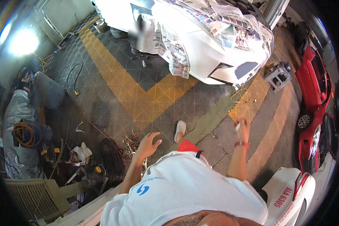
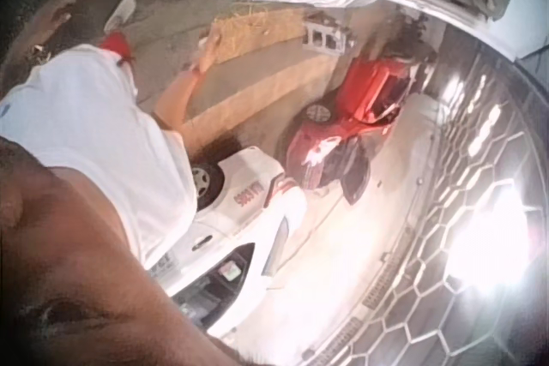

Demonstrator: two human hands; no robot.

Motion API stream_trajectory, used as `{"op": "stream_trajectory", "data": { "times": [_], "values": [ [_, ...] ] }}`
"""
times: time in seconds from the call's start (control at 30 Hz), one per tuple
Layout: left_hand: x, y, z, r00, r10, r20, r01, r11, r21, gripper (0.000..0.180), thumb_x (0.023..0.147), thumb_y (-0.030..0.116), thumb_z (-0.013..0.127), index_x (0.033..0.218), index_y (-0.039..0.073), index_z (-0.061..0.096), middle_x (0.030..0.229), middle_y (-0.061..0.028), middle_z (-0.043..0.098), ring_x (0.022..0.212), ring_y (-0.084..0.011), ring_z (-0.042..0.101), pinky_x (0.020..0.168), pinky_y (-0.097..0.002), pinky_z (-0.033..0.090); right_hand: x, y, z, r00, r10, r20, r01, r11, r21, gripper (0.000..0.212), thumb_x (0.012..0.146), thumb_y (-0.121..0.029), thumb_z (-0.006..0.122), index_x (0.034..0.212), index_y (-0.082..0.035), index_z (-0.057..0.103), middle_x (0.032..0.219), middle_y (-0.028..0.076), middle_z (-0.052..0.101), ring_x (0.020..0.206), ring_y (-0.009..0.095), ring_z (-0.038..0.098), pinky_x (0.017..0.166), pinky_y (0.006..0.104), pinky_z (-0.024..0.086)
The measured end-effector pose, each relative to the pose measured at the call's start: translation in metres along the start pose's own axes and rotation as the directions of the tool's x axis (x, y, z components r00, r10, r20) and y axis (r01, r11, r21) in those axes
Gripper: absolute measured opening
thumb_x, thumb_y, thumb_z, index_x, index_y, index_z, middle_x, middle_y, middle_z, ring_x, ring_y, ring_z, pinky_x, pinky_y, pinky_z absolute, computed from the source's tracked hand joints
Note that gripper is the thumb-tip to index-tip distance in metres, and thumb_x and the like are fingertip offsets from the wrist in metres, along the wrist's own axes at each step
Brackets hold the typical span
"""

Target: The person walks to a white car and uses masking tape to secure sheets of newspaper over the front fender and hood area. They smooth the paper and apply tape along the edges to hold it in place.

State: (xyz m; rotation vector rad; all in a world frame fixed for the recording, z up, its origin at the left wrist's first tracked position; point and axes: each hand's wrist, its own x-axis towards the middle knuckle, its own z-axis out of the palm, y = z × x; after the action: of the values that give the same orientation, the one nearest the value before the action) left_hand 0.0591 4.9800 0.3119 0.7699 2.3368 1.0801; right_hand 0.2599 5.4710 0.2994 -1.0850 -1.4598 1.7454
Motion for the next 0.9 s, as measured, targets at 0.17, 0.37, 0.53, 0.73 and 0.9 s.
{"op": "stream_trajectory", "data": {
  "times": [0.17, 0.37, 0.53, 0.73, 0.9],
  "values": [
    [0.086, 0.003, -0.028, 0.959, -0.282, 0.043, 0.275, 0.954, 0.120, 0.044, 0.104, 0.026, 0.071, 0.143, 0.005, 0.063, 0.143, -0.0222, 0.065, 0.133, -0.0438, 0.061, 0.111, -0.0500, 0.049, 0.174, -0.115, 0.177, 0.805, -0.569, 0.168, 0.560, 0.638, -0.529, 0.041, 0.101, -0.026, 0.077, 0.133, -0.001, 0.072, 0.116, 0.010, 0.076, 0.097, 0.020, 0.069, 0.090, 0.0357, 0.056],
    [0.177, -0.022, -0.084, 0.954, -0.241, -0.179, 0.247, 0.969, 0.012, 0.048, 0.104, 0.029, 0.072, 0.144, 0.005, 0.065, 0.139, -0.0206, 0.069, 0.127, -0.0386, 0.066, 0.108, -0.0451, 0.052, 0.311, -0.218, 0.397, 0.627, -0.696, 0.350, 0.766, 0.467, -0.443, 0.048, 0.096, -0.029, 0.082, 0.135, -0.004, 0.071, 0.120, 0.020, 0.074, 0.109, 0.036, 0.071, 0.096, 0.0425, 0.056],
    [0.243, -0.046, -0.129, 0.945, -0.243, -0.221, 0.263, 0.962, 0.066, 0.045, 0.104, 0.026, 0.071, 0.143, 0.005, 0.066, 0.140, -0.0205, 0.069, 0.129, -0.0350, 0.066, 0.107, -0.0436, 0.052, 0.385, -0.266, 0.537, 0.445, -0.807, 0.388, 0.798, 0.162, -0.580, 0.061, 0.091, -0.036, 0.084, 0.139, -0.004, 0.066, 0.127, 0.027, 0.067, 0.118, 0.042, 0.066, 0.100, 0.0503, 0.056],
    [0.332, -0.091, -0.215, 0.956, -0.278, -0.096, 0.276, 0.961, -0.032, 0.043, 0.102, 0.019, 0.073, 0.142, 0.006, 0.066, 0.140, -0.0192, 0.068, 0.134, -0.0369, 0.063, 0.110, -0.0472, 0.051, 0.492, -0.258, 0.642, 0.571, -0.697, 0.435, 0.571, -0.045, -0.820, 0.070, 0.084, -0.044, 0.086, 0.140, -0.006, 0.065, 0.130, 0.023, 0.064, 0.121, 0.042, 0.065, 0.098, 0.0519, 0.057],
    [0.422, -0.130, -0.308, 0.978, -0.188, -0.094, 0.188, 0.982, -0.003, 0.044, 0.104, 0.025, 0.071, 0.143, 0.006, 0.065, 0.139, -0.0208, 0.068, 0.137, -0.0412, 0.060, 0.112, -0.0490, 0.050, 0.538, -0.261, 0.679, 0.678, -0.610, 0.411, 0.428, -0.127, -0.895, 0.051, 0.088, -0.038, 0.082, 0.131, -0.011, 0.072, 0.125, 0.021, 0.070, 0.117, 0.040, 0.068, 0.098, 0.0556, 0.057]
  ]
}}
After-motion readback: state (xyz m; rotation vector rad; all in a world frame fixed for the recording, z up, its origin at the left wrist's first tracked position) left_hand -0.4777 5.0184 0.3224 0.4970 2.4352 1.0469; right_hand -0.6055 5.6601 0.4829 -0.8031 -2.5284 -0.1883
